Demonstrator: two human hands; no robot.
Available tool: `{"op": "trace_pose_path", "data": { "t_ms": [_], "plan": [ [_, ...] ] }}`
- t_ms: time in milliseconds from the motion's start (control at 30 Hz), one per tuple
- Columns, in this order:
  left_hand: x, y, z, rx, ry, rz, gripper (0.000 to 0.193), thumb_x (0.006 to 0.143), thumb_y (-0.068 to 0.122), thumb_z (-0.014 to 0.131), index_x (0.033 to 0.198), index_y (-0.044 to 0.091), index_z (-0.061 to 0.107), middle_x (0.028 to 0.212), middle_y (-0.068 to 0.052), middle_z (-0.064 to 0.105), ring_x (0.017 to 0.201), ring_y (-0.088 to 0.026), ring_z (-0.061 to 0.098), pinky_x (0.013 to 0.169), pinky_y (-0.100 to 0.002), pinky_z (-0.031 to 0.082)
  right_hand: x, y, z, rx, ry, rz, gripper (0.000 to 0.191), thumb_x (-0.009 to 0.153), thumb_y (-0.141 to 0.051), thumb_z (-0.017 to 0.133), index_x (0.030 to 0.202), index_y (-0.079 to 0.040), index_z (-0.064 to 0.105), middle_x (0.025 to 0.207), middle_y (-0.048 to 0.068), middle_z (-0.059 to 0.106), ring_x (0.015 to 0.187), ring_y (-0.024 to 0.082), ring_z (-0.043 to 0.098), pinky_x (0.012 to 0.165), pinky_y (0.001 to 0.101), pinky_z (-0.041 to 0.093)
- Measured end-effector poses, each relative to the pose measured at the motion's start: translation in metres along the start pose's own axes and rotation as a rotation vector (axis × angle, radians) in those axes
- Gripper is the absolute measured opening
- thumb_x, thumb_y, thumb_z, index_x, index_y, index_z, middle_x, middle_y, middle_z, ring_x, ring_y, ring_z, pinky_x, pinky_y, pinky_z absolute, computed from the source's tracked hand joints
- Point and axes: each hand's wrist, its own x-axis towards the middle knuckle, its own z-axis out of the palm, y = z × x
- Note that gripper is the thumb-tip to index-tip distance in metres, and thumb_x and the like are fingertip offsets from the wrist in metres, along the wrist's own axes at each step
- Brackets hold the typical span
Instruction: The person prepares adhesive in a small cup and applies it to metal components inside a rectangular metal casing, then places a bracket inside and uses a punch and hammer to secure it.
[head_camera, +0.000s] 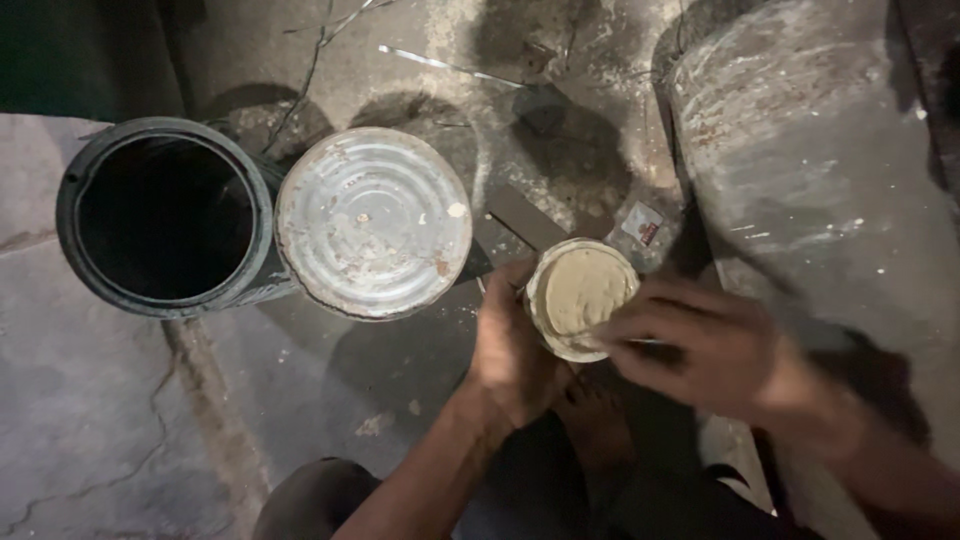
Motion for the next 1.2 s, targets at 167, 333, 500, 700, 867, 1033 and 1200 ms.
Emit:
{"op": "trace_pose_path", "data": {
  "t_ms": [167,333,500,700,867,1033,1200],
  "plan": [
    [-0.001,-0.001,0.001,0.038,-0.059,0.02,0.07,0.098,0.053,0.03,0.139,0.003,0.055,0.129,-0.021,0.066,0.118,-0.034,0.065,0.105,-0.047,0.053,-0.003,0.048,-0.02,0.25,-0.177,0.274,0.009,0.093,-0.017,0.074,0.098,-0.009,0.076,0.093,0.002,0.075,0.072,0.003,0.068,0.056,0.0177,0.052],
    [0.003,-0.006,0.003,0.041,0.009,0.0,0.066,0.097,0.049,0.032,0.137,0.003,0.057,0.127,-0.018,0.067,0.116,-0.032,0.066,0.102,-0.047,0.054,0.018,0.055,-0.032,-0.096,-0.215,-0.064,0.012,0.085,-0.014,0.075,0.094,-0.006,0.073,0.093,0.01,0.074,0.087,0.023,0.071,0.075,0.0379,0.063],
    [0.005,-0.008,-0.001,-0.028,0.034,0.02,0.06,0.101,0.047,0.033,0.133,0.003,0.059,0.126,-0.015,0.068,0.115,-0.027,0.066,0.1,-0.044,0.054,0.002,0.007,-0.035,-0.307,-0.401,-0.007,0.024,0.081,0.0,0.071,0.103,-0.008,0.074,0.094,0.014,0.073,0.086,0.023,0.071,0.068,0.0321,0.061],
    [0.001,-0.005,0.003,0.094,-0.02,-0.005,0.064,0.098,0.049,0.031,0.137,0.007,0.061,0.125,-0.014,0.068,0.114,-0.026,0.065,0.097,-0.041,0.053,0.003,-0.013,-0.031,0.021,-0.546,0.012,0.012,0.088,-0.016,0.071,0.099,-0.01,0.069,0.111,0.004,0.067,0.106,0.018,0.069,0.084,0.0295,0.061],
    [-0.006,-0.004,0.015,0.186,0.085,-0.155,0.072,0.095,0.057,0.026,0.137,0.008,0.058,0.126,-0.017,0.067,0.11,-0.029,0.065,0.094,-0.043,0.054,0.024,0.013,-0.01,0.251,-0.336,-0.01,0.016,0.089,-0.015,0.068,0.102,-0.007,0.072,0.105,0.005,0.072,0.089,0.018,0.072,0.074,0.0252,0.062],
    [-0.011,0.0,0.02,0.157,0.03,-0.158,0.074,0.093,0.058,0.027,0.143,0.01,0.054,0.136,-0.016,0.064,0.118,-0.031,0.065,0.099,-0.043,0.054,0.023,0.039,-0.009,0.156,-0.207,0.176,0.012,0.09,-0.018,0.074,0.094,-0.007,0.075,0.09,0.005,0.074,0.069,0.014,0.07,0.055,0.0225,0.057],
    [-0.01,0.005,0.019,0.158,0.075,-0.114,0.076,0.093,0.057,0.028,0.142,0.006,0.056,0.135,-0.018,0.064,0.12,-0.03,0.063,0.101,-0.044,0.051,0.014,-0.009,-0.014,0.183,0.063,0.244,0.016,0.09,-0.018,0.08,0.093,-0.007,0.069,0.092,0.004,0.075,0.076,0.007,0.074,0.058,0.0215,0.059]
  ]
}}
